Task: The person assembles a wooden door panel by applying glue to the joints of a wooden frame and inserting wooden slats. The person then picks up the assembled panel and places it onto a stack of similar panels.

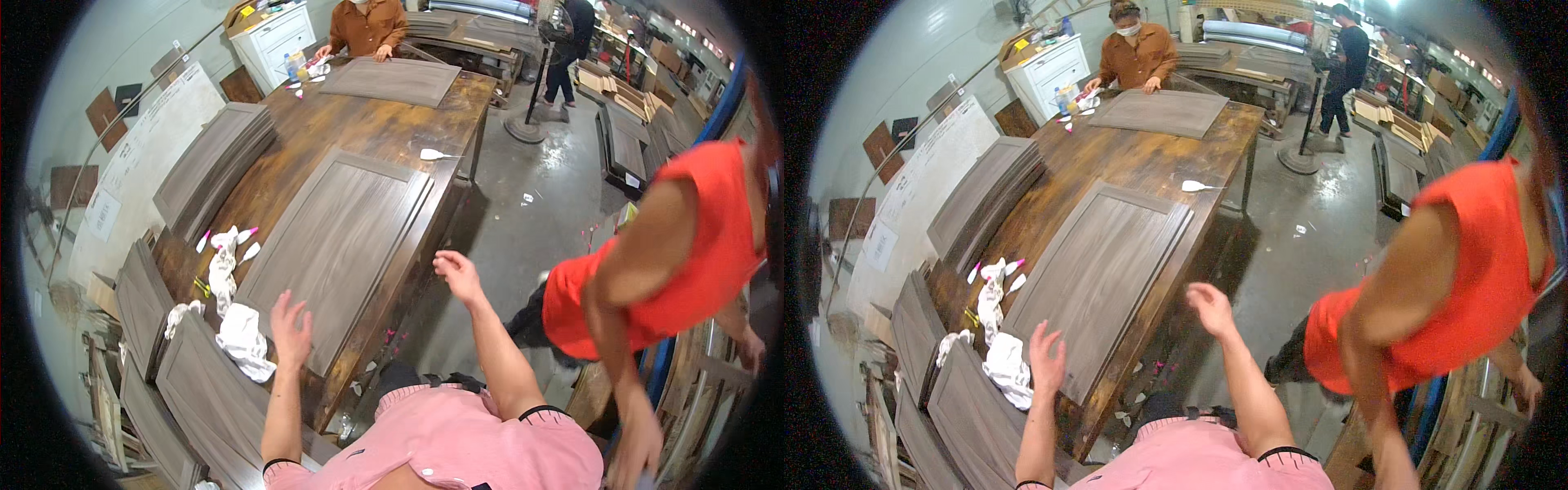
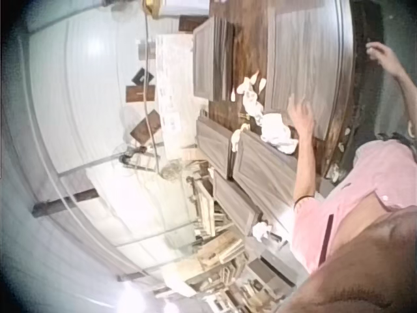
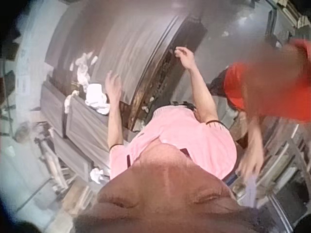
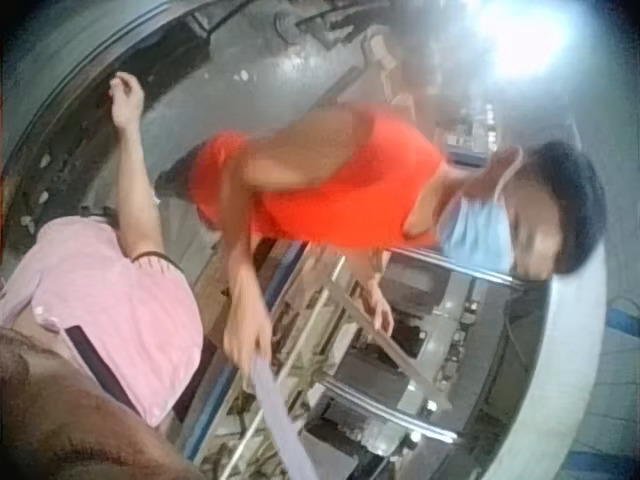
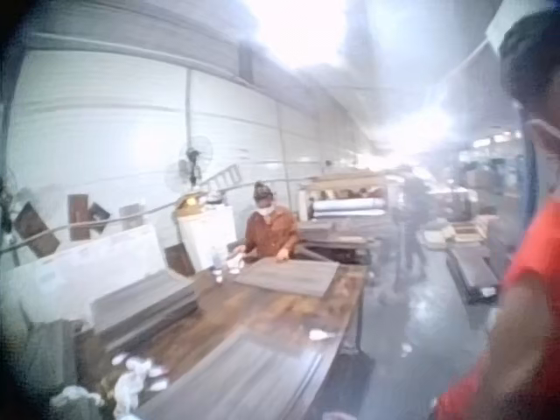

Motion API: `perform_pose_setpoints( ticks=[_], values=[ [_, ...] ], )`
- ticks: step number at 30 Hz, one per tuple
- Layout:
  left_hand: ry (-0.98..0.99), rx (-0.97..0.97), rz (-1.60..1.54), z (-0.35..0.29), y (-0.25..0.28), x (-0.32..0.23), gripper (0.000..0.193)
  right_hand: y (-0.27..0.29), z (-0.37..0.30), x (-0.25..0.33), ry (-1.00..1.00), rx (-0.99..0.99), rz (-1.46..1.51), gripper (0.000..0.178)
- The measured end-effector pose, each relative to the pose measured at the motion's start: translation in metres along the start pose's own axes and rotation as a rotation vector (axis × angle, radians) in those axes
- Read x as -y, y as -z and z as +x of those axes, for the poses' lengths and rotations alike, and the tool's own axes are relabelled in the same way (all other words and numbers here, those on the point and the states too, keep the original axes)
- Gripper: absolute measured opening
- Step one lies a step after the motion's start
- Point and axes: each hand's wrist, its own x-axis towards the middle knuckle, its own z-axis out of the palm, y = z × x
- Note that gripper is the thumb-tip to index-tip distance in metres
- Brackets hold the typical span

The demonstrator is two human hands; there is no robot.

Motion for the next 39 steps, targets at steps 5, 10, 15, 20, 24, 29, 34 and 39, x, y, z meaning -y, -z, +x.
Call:
perform_pose_setpoints(
  ticks=[5, 10, 15, 20, 24, 29, 34, 39],
  values=[
    [0.002, 0.068, -0.092, 0.035, -0.060, -0.030, 0.022, 0.060, 0.075, -0.057, -0.234, -0.296, -0.022, 0.027],
    [0.001, 0.018, -0.313, 0.093, -0.121, -0.063, 0.015, 0.177, 0.021, -0.228, -0.645, -0.241, -0.297, 0.024],
    [-0.064, 0.075, -0.519, 0.171, -0.187, -0.135, 0.015, 0.320, -0.140, -0.318, -0.199, 0.507, -1.339, 0.027],
    [-0.121, 0.109, -0.639, 0.217, -0.225, -0.192, 0.016, 0.318, -0.089, -0.265, -0.585, 0.429, -1.125, 0.027],
    [-0.139, 0.120, -0.650, 0.240, -0.254, -0.217, 0.016, 0.322, -0.008, -0.235, -0.610, 0.194, -0.801, 0.026],
    [-0.022, 0.150, -0.540, 0.259, -0.279, -0.231, 0.017, 0.315, 0.161, -0.130, -0.739, -0.354, -0.104, 0.029],
    [0.072, -0.007, -0.416, 0.283, -0.292, -0.216, 0.016, 0.353, 0.242, -0.083, -0.654, -0.385, -0.178, 0.028],
    [0.444, -0.327, -0.236, 0.282, -0.247, -0.100, 0.017, 0.400, 0.244, -0.103, -0.791, -0.420, -0.261, 0.027]
  ],
)
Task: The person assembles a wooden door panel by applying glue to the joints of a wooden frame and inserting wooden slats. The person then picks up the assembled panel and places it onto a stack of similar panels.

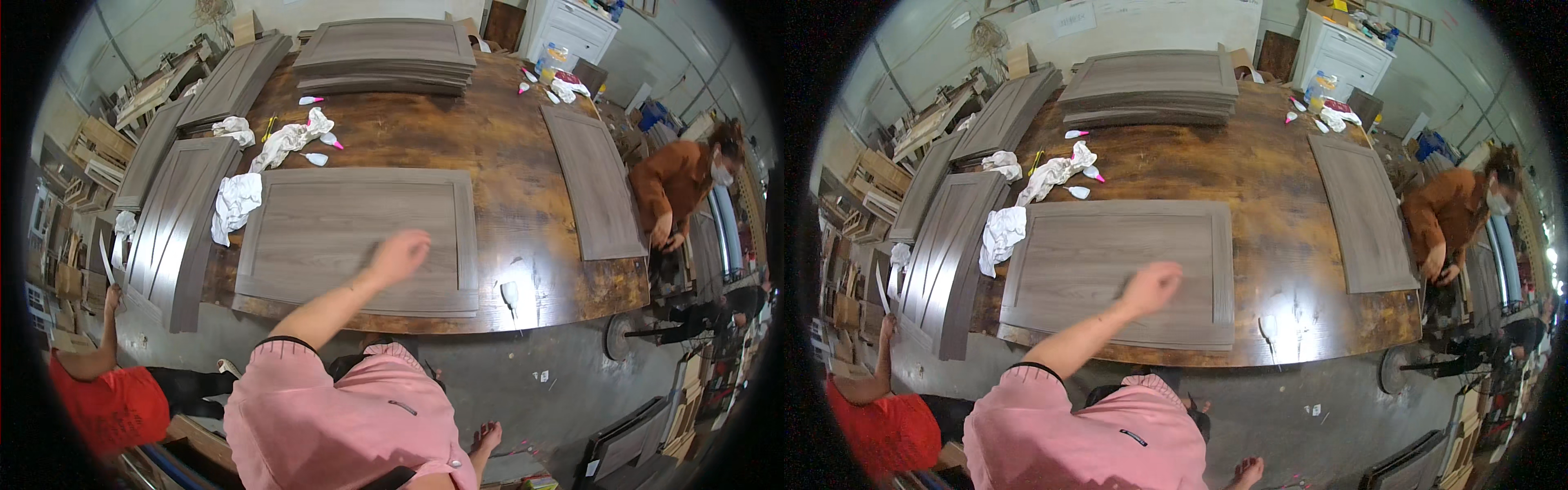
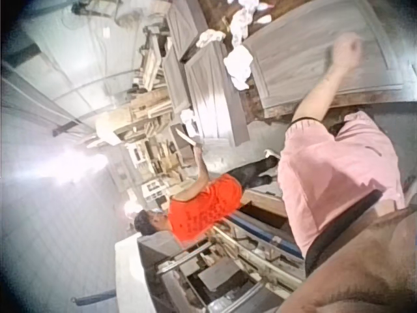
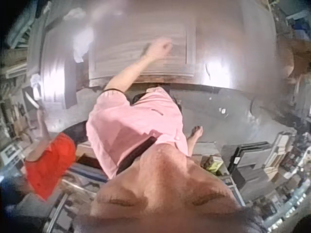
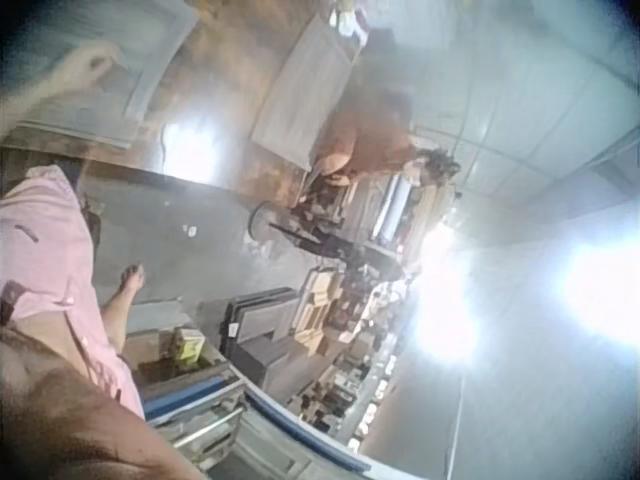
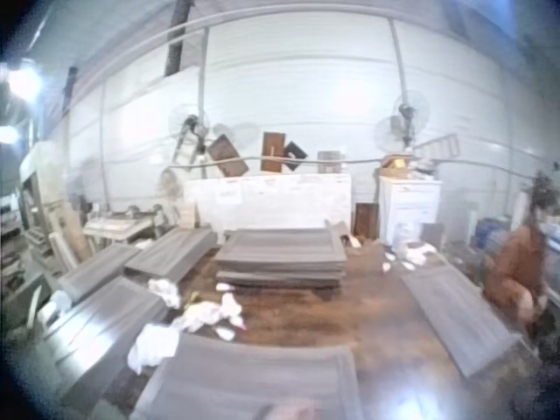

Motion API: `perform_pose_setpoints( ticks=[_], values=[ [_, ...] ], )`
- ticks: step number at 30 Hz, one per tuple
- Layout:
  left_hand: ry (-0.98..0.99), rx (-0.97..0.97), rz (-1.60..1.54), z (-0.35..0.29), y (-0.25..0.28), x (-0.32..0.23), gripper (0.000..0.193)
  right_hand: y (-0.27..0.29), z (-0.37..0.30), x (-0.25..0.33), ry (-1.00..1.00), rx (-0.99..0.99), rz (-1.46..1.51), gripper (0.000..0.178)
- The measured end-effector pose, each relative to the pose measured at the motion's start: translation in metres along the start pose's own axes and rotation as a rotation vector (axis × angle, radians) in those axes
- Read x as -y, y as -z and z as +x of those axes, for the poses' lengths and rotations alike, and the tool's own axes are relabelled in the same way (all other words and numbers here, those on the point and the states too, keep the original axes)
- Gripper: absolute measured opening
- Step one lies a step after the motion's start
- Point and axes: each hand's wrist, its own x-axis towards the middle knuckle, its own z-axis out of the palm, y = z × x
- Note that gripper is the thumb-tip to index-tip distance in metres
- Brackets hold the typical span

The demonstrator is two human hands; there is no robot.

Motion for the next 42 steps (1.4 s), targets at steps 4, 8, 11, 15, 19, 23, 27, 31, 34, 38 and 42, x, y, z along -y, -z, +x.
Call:
perform_pose_setpoints(
  ticks=[4, 8, 11, 15, 19, 23, 27, 31, 34, 38, 42],
  values=[
    [0.296, -0.222, 0.388, 0.060, 0.083, 0.111, 0.026, 0.031, 0.047, -0.079, -0.079, 0.139, 0.111, 0.023],
    [0.664, -0.318, 0.784, 0.104, 0.168, 0.191, 0.041, 0.027, 0.042, -0.183, 0.236, 0.354, -0.852, 0.032],
    [0.886, -0.241, 0.884, 0.121, 0.198, 0.236, 0.058, 0.008, 0.013, -0.208, 0.410, 0.409, -1.128, 0.037],
    [1.072, -0.131, 0.786, 0.156, 0.191, 0.241, 0.069, -0.019, -0.045, -0.165, 0.413, 0.236, -1.078, 0.026],
    [1.126, -0.127, 0.668, 0.158, 0.208, 0.267, 0.065, -0.039, -0.080, -0.102, 0.278, -0.051, -0.298, 0.016],
    [0.684, -0.121, 0.263, 0.154, 0.199, 0.281, 0.041, -0.077, -0.113, 0.006, 0.601, -0.203, -0.034, 0.012],
    [0.523, -0.080, -0.320, 0.120, 0.190, 0.227, 0.027, -0.224, -0.215, 0.157, 0.863, 0.054, 0.011, 0.027],
    [0.530, 0.179, -0.553, 0.116, 0.173, 0.158, 0.022, -0.384, -0.314, 0.216, 0.999, 0.478, -0.326, 0.027],
    [0.552, 0.260, -0.653, 0.111, 0.167, 0.140, 0.022, -0.502, -0.365, 0.200, 0.947, 0.927, -0.399, 0.032],
    [0.557, 0.395, -0.596, 0.108, 0.169, 0.141, 0.020, -0.582, -0.417, 0.188, 0.699, 1.085, -0.351, 0.035],
    [0.497, 0.321, -0.367, 0.124, 0.196, 0.161, 0.024, -0.596, -0.391, 0.188, 0.529, 1.064, -0.356, 0.035]
  ],
)
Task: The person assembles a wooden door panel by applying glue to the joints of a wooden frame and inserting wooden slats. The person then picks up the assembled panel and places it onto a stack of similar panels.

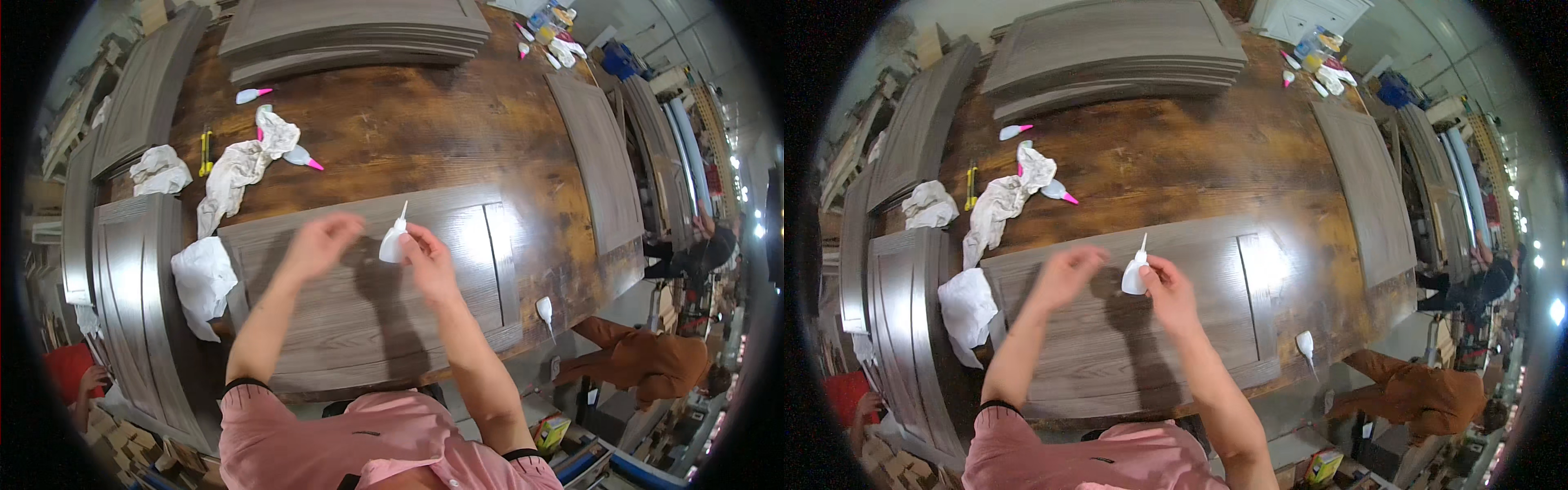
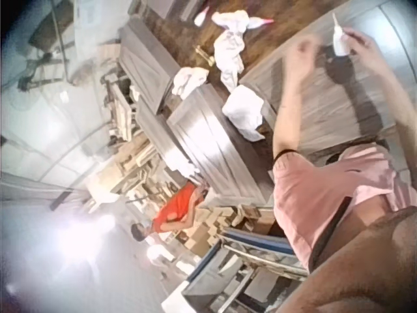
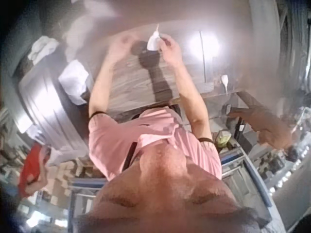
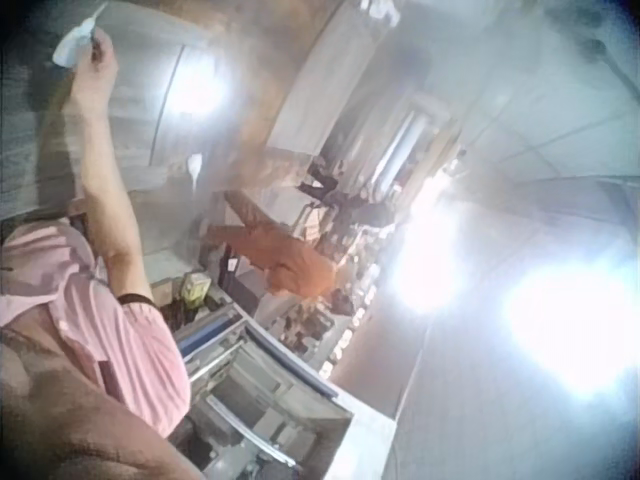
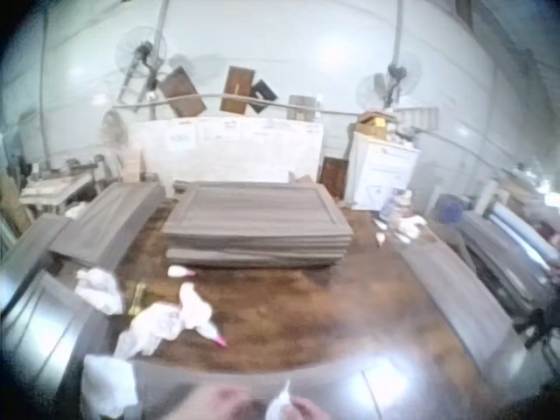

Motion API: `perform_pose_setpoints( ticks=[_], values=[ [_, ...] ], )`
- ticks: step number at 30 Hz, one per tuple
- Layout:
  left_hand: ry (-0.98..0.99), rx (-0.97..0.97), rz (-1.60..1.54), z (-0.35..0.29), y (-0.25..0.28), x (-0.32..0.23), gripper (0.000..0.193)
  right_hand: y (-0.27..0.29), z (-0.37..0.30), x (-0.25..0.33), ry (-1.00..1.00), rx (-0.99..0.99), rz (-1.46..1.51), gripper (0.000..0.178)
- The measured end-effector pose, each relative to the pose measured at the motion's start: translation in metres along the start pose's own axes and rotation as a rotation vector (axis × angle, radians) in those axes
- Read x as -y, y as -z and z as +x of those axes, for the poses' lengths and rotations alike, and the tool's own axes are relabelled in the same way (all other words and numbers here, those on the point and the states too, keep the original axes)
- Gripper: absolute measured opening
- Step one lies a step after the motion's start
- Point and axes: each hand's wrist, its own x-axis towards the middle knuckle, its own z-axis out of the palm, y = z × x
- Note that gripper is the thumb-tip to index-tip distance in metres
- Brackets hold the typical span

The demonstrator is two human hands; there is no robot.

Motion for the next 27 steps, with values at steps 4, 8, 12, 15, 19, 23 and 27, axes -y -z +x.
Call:
perform_pose_setpoints(
  ticks=[4, 8, 12, 15, 19, 23, 27],
  values=[
    [-0.253, -0.860, 0.383, 0.059, 0.149, 0.083, 0.024, 0.014, -0.001, 0.006, 0.023, -0.099, 0.022, 0.033],
    [-0.160, -1.031, 0.918, 0.068, 0.295, 0.180, 0.030, 0.021, 0.003, 0.007, 0.053, -0.110, 0.041, 0.037],
    [0.183, -0.938, 0.954, 0.120, 0.229, 0.181, 0.040, 0.058, -0.004, 0.004, 0.046, -0.248, 0.040, 0.038],
    [0.119, -0.968, 0.867, 0.116, 0.291, 0.245, 0.046, 0.059, -0.017, -0.001, 0.045, -0.237, 0.048, 0.039],
    [0.190, -1.036, 0.463, 0.107, 0.374, 0.278, 0.050, 0.078, -0.045, -0.007, 0.085, -0.271, 0.081, 0.036],
    [-0.025, -1.153, 0.378, 0.113, 0.287, 0.214, 0.046, 0.114, -0.083, -0.042, 0.152, -0.524, -0.061, 0.029],
    [-0.167, -1.048, -0.025, 0.058, 0.194, 0.101, 0.045, 0.144, -0.121, -0.054, 0.002, -0.596, -0.451, 0.025]
  ],
)
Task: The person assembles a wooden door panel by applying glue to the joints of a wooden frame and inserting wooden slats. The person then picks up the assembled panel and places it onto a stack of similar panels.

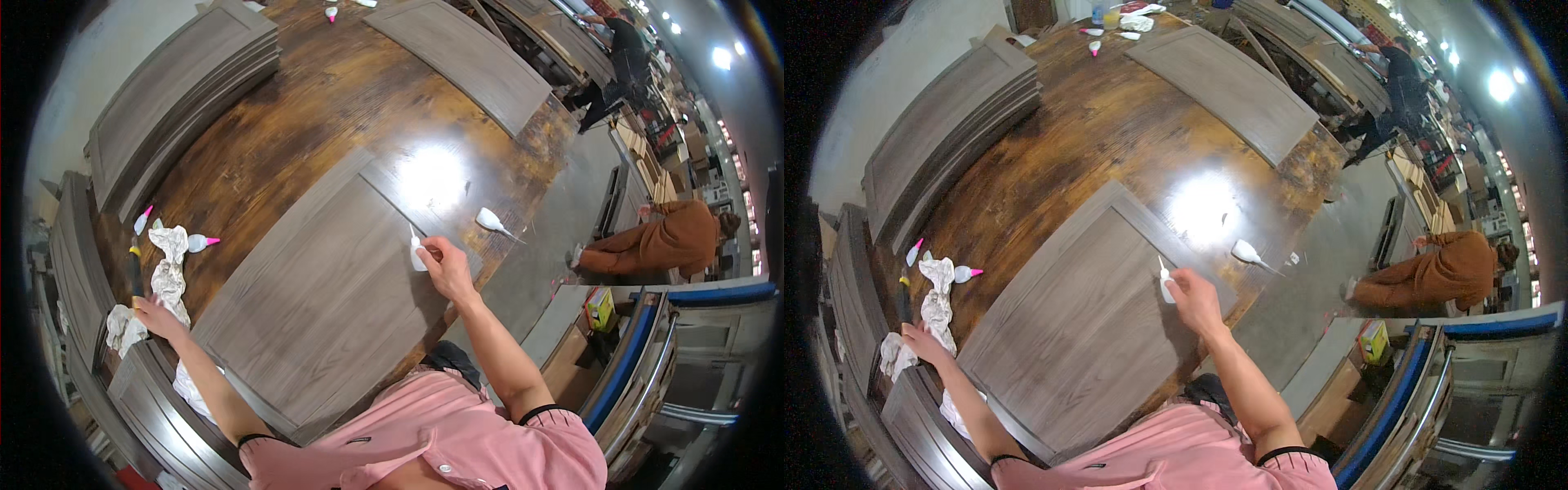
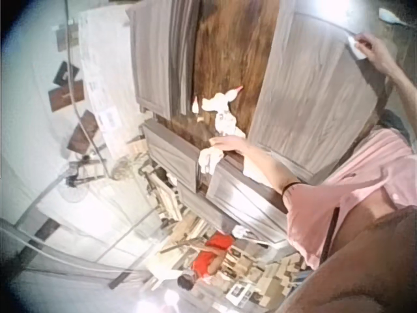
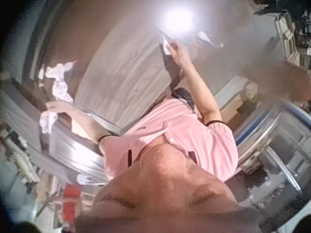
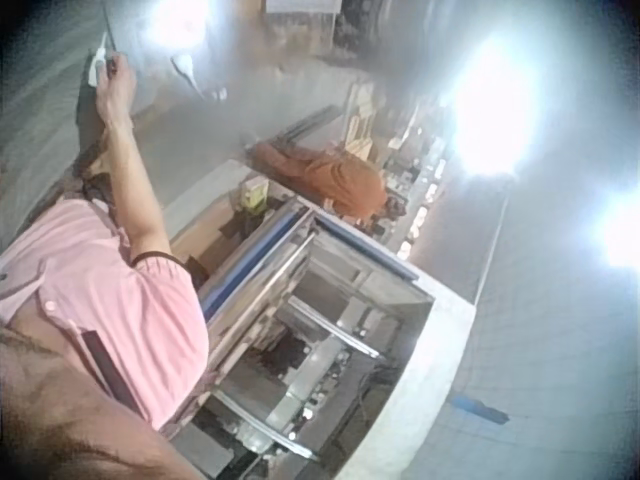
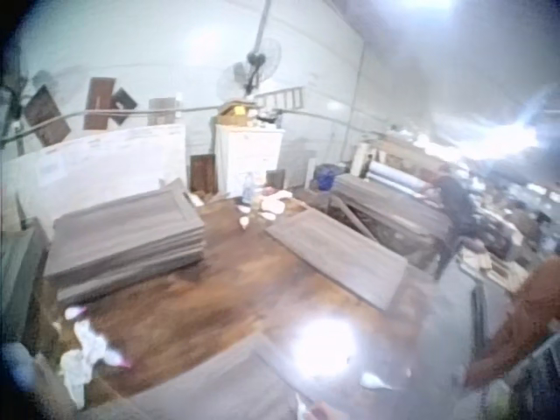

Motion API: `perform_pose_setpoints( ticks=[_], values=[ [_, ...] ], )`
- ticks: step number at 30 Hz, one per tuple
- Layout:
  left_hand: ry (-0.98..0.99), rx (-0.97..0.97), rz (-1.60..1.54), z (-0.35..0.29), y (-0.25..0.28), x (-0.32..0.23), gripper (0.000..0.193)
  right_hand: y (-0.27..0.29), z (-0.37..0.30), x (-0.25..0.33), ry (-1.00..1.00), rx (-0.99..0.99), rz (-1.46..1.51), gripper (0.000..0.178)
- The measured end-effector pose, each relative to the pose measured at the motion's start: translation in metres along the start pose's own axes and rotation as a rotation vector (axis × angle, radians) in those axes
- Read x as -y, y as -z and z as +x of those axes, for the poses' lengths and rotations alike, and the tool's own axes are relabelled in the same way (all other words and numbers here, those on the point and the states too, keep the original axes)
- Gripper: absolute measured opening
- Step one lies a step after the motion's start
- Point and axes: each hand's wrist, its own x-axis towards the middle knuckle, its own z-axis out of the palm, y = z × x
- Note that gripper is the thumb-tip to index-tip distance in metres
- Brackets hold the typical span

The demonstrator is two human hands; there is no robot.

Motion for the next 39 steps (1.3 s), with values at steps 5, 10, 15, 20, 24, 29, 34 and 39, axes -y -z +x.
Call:
perform_pose_setpoints(
  ticks=[5, 10, 15, 20, 24, 29, 34, 39],
  values=[
    [0.225, 0.533, -0.504, -0.233, -0.048, -0.115, 0.026, 0.008, -0.012, -0.033, 0.426, -0.241, -0.233, 0.029],
    [0.076, 1.154, -0.276, -0.454, -0.059, -0.161, 0.023, 0.015, -0.079, 0.018, 0.021, 0.070, 0.635, 0.036],
    [-0.253, 1.416, -0.247, -0.496, -0.082, -0.198, 0.027, 0.076, -0.102, -0.037, -0.074, -0.202, 0.967, 0.031],
    [-0.399, 1.156, 0.750, -0.493, -0.149, -0.198, 0.044, 0.147, -0.139, -0.125, -0.067, -0.291, 1.054, 0.031],
    [-0.433, 1.069, 0.794, -0.504, -0.168, -0.177, 0.049, 0.180, -0.149, -0.176, -0.145, -0.412, 0.981, 0.040],
    [-0.346, 0.979, 0.580, -0.521, -0.175, -0.183, 0.038, 0.249, -0.132, -0.217, -0.097, -0.416, 0.887, 0.031],
    [-0.114, 1.093, 0.062, -0.616, -0.186, -0.260, 0.020, 0.324, -0.108, -0.258, -0.052, -0.380, 0.805, 0.036],
    [0.205, 1.374, -0.253, -0.747, -0.213, -0.290, 0.022, 0.387, -0.059, -0.282, -0.157, -0.176, 0.767, 0.042]
  ],
)
